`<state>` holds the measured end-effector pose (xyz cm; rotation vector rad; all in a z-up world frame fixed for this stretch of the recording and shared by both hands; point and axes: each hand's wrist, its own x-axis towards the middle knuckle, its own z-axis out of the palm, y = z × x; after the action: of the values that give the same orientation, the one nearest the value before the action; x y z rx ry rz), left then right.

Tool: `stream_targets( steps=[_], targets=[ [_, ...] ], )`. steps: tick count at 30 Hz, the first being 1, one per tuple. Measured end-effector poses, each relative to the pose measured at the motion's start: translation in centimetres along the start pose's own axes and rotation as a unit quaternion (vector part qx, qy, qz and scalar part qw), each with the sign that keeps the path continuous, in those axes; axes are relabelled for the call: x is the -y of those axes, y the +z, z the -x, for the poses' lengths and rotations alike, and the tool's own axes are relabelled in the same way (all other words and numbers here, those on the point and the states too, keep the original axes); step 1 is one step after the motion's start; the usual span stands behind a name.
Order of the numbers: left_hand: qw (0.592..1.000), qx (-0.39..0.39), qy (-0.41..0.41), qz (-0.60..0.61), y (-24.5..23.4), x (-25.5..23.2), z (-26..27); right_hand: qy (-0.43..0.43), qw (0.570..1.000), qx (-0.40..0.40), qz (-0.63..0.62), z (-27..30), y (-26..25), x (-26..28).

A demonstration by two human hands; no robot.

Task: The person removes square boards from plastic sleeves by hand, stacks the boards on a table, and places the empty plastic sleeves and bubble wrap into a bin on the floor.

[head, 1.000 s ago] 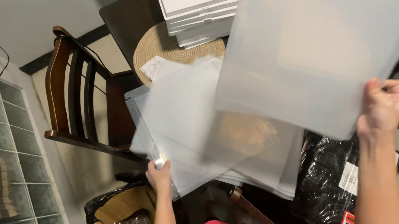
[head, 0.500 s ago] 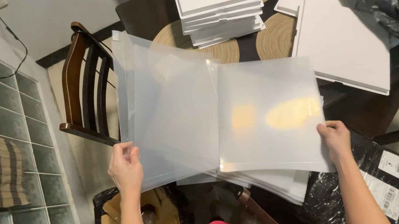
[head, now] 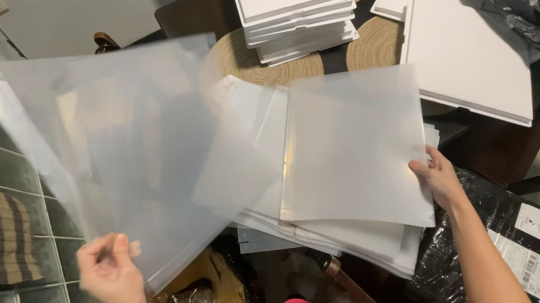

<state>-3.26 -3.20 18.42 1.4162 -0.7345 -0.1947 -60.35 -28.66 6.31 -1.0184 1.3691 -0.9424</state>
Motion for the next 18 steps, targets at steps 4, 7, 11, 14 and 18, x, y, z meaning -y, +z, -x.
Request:
stream_targets(
  steps=[4, 7, 11, 14, 18],
  targets=[
    [0.997, -0.012, 0.07, 0.022, 0.6, -3.3, -0.9, 0.001, 0.997, 0.038, 0.069, -2.7, -0.2, -0.6],
    [0.993, -0.007, 0.117, 0.014, 2.2, -5.6, -1.8, 0.023, 0.99, 0.079, 0.118, -5.4, 0.7, -1.0],
    [0.988, 0.033, 0.111, 0.103, 5.4, -8.2, -3.3, -0.002, 0.96, 0.057, 0.274, -9.1, 2.6, -3.0],
    [0.985, 0.036, 0.111, 0.129, 9.8, -10.3, -4.3, -0.109, 0.909, 0.041, 0.4, -10.6, 4.1, -4.1],
    [0.975, 0.081, 0.107, 0.176, 15.8, -13.9, -4.8, -0.07, 0.849, -0.031, 0.522, -7.9, 4.7, -5.7]
  ],
)
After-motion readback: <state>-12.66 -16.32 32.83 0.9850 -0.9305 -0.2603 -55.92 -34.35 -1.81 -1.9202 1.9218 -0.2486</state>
